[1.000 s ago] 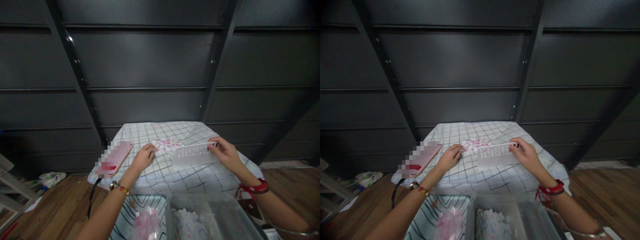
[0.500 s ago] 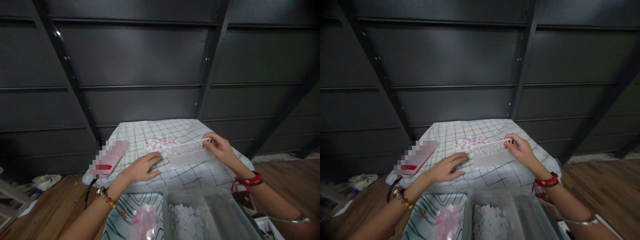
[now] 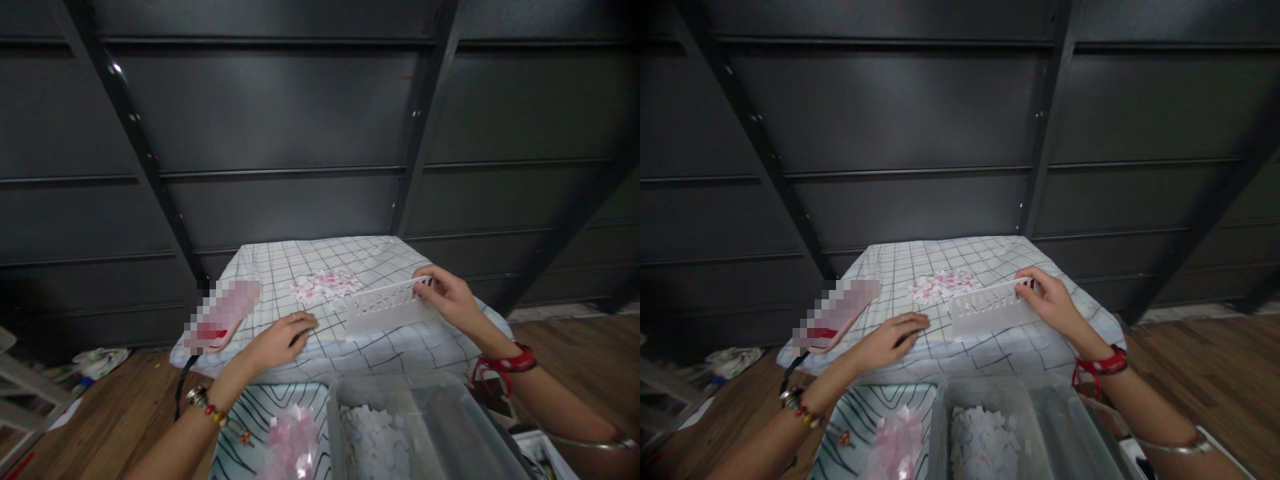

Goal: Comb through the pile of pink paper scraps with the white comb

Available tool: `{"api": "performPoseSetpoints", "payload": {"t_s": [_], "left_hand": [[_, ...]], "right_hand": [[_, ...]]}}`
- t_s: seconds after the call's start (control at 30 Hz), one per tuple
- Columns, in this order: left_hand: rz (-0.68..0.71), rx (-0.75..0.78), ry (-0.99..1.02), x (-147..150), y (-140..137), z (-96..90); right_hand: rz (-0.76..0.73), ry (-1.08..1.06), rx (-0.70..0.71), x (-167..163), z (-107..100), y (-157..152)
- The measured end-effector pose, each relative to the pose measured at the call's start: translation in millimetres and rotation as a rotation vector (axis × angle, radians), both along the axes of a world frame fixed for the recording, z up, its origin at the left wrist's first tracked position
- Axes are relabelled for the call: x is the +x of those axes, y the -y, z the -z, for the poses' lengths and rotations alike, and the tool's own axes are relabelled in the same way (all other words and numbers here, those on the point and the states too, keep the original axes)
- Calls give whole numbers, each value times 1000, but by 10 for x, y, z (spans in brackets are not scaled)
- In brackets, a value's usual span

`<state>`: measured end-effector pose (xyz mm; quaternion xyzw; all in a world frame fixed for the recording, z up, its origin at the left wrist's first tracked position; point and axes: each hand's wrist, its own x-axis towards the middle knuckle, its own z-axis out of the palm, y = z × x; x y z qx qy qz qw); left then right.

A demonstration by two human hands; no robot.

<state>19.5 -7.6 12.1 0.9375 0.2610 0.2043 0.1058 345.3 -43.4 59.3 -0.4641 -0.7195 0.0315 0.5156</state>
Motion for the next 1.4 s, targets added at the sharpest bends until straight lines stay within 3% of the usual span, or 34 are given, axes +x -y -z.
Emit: {"api": "performPoseSetpoints", "payload": {"t_s": [0.17, 0.4, 0.63, 1.13, 1.4], "left_hand": [[-2, -1, 9, 3, 12, -10], [-28, -46, 67, -5, -29, 16], [-17, -78, 125, -18, -42, 1], [-10, -35, 60, 12, 2, -2], [26, -47, -64, 74, -92, -135]], "right_hand": [[6, -36, 25, 14, -43, 2], [178, 68, 174, -174, -43, -123], [102, 202, 177, -411, -52, -186], [17, 96, 1, 44, -156, 180], [180, 72, 141, 92, -95, -20]]}}
